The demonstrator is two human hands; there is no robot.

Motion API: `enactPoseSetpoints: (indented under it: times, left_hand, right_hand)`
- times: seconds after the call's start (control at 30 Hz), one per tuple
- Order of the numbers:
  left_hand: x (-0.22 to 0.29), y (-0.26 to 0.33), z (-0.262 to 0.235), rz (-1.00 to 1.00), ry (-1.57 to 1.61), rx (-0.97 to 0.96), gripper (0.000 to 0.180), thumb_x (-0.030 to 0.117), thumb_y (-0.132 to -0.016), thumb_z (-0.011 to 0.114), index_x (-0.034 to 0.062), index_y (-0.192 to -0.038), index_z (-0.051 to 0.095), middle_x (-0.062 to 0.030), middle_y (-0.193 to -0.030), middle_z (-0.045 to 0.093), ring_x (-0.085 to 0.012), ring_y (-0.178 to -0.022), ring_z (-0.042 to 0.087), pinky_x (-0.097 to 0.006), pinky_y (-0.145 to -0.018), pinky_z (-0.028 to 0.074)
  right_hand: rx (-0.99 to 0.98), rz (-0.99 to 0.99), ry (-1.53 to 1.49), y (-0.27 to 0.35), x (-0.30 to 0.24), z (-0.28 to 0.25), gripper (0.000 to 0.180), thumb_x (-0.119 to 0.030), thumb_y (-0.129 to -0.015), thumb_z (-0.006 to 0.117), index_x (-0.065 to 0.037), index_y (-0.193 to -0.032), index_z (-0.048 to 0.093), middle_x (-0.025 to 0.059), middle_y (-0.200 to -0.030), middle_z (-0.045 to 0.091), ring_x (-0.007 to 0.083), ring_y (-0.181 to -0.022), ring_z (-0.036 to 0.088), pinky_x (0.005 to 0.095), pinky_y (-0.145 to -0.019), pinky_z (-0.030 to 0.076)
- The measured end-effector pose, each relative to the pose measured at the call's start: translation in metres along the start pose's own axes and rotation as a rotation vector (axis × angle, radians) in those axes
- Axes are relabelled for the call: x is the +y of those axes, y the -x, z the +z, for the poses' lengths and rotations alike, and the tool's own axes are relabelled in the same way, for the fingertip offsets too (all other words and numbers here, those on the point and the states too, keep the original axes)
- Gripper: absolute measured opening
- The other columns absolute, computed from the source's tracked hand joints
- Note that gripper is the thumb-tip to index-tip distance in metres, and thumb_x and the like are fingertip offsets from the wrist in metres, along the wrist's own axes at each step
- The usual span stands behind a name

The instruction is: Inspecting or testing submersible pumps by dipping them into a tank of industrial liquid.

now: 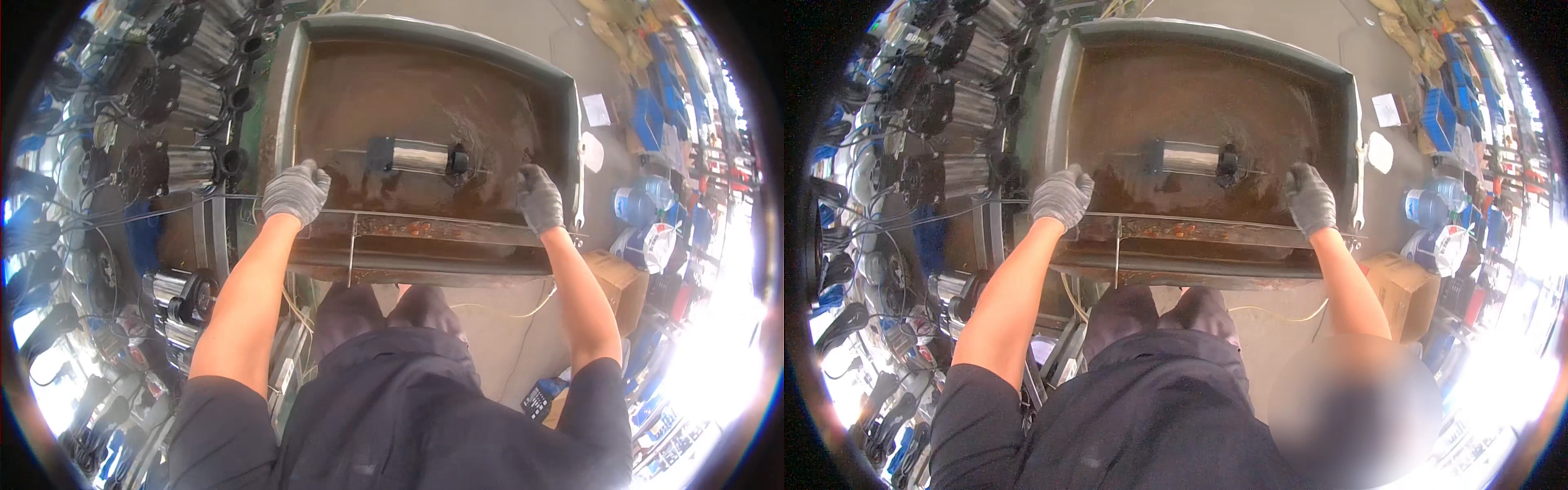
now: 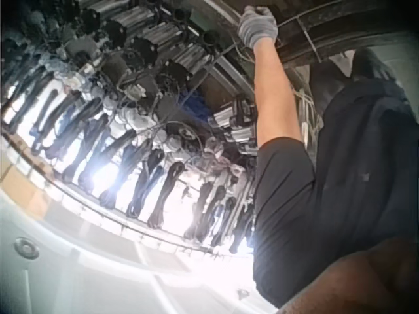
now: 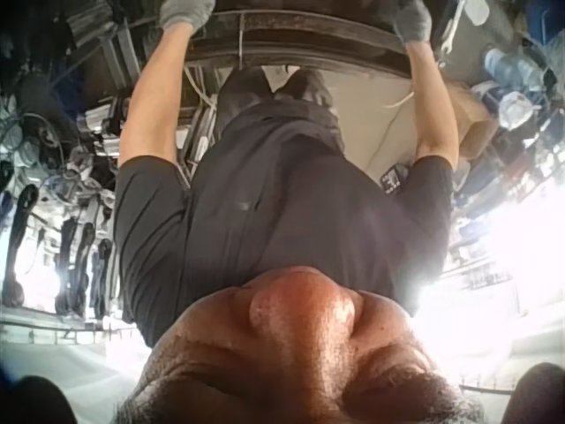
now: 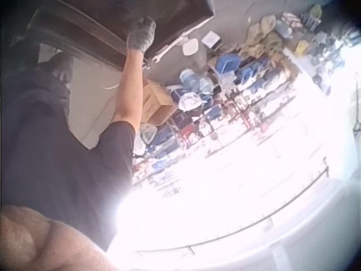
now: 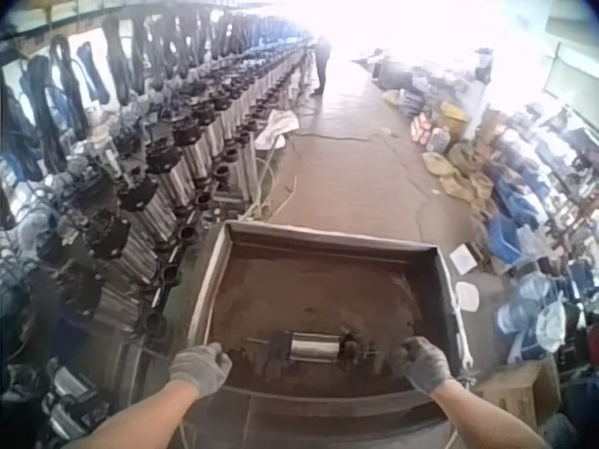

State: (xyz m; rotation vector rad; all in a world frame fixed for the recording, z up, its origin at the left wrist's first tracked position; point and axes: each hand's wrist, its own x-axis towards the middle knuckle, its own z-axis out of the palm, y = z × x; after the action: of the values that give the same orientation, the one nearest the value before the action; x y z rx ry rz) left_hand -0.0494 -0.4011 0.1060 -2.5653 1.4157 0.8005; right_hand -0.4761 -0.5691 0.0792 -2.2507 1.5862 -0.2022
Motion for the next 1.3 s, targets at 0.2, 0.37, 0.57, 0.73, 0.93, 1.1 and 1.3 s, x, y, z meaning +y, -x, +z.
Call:
enactPoseSetpoints:
  times: [0.2, 0.37, 0.57, 0.73, 0.93, 1.1, 1.3]
  left_hand:
    - [0.003, 0.001, 0.003, 0.019, -0.059, 0.048, 0.034, 0.038, -0.100, 0.049, 0.0102, -0.110, 0.067, -0.0235, -0.102, 0.073, -0.0440, -0.099, 0.069, -0.053, -0.089, 0.054]
    - [0.006, 0.000, 0.010, -0.028, -0.097, 0.074, 0.036, 0.039, -0.101, 0.047, 0.0108, -0.109, 0.068, -0.0243, -0.102, 0.073, -0.0453, -0.099, 0.069, -0.054, -0.089, 0.054]
    - [0.002, -0.001, 0.021, 0.000, -0.128, 0.190, 0.046, 0.043, -0.102, 0.047, 0.0089, -0.123, 0.069, -0.0235, -0.110, 0.073, -0.0433, -0.107, 0.068, -0.052, -0.096, 0.052]
    - [0.002, -0.002, 0.021, -0.019, -0.129, 0.155, 0.046, 0.042, -0.103, 0.051, 0.0061, -0.125, 0.069, -0.0264, -0.111, 0.071, -0.0443, -0.107, 0.066, -0.052, -0.096, 0.051]
    - [0.007, 0.001, 0.017, -0.014, -0.135, 0.144, 0.046, 0.042, -0.104, 0.050, 0.0046, -0.124, 0.070, -0.0270, -0.111, 0.071, -0.0445, -0.107, 0.066, -0.052, -0.096, 0.051]
    - [0.004, -0.001, 0.019, -0.024, -0.138, 0.154, 0.047, 0.042, -0.104, 0.049, 0.0044, -0.124, 0.069, -0.0270, -0.113, 0.070, -0.0443, -0.108, 0.066, -0.052, -0.096, 0.051]
    - [0.004, -0.001, 0.019, -0.028, -0.134, 0.166, 0.047, 0.041, -0.104, 0.049, 0.0044, -0.125, 0.069, -0.0266, -0.112, 0.071, -0.0445, -0.107, 0.066, -0.052, -0.096, 0.051]
  right_hand:
    - [-0.015, 0.141, -0.140, 0.026, 0.044, -0.013, 0.022, -0.026, -0.102, 0.061, -0.005, -0.107, 0.066, 0.0199, -0.102, 0.071, 0.0435, -0.096, 0.067, 0.0483, -0.082, 0.053]
    - [-0.056, 0.322, 0.017, 0.019, 0.039, -0.013, 0.037, -0.042, -0.104, 0.054, -0.007, -0.107, 0.068, 0.0225, -0.102, 0.072, 0.0472, -0.100, 0.065, 0.0535, -0.084, 0.051]
    - [-0.123, 0.392, 0.048, 0.016, 0.030, -0.023, 0.042, -0.045, -0.105, 0.047, -0.009, -0.111, 0.069, 0.0214, -0.107, 0.073, 0.0440, -0.104, 0.067, 0.0535, -0.091, 0.051]
    - [-0.149, 0.407, 0.067, 0.014, 0.029, -0.026, 0.042, -0.044, -0.106, 0.046, -0.009, -0.108, 0.069, 0.0216, -0.107, 0.072, 0.0429, -0.103, 0.068, 0.0534, -0.090, 0.052]
    - [-0.161, 0.395, 0.058, 0.014, 0.031, -0.027, 0.041, -0.042, -0.106, 0.045, -0.008, -0.105, 0.069, 0.0219, -0.105, 0.072, 0.0432, -0.102, 0.067, 0.0538, -0.089, 0.052]
    - [-0.159, 0.392, 0.064, 0.014, 0.032, -0.027, 0.040, -0.042, -0.106, 0.046, -0.008, -0.106, 0.069, 0.0221, -0.105, 0.072, 0.0434, -0.102, 0.067, 0.0538, -0.090, 0.052]
    - [-0.173, 0.373, 0.035, 0.013, 0.031, -0.029, 0.040, -0.042, -0.106, 0.047, -0.008, -0.106, 0.068, 0.0216, -0.105, 0.073, 0.0436, -0.102, 0.067, 0.0537, -0.090, 0.052]
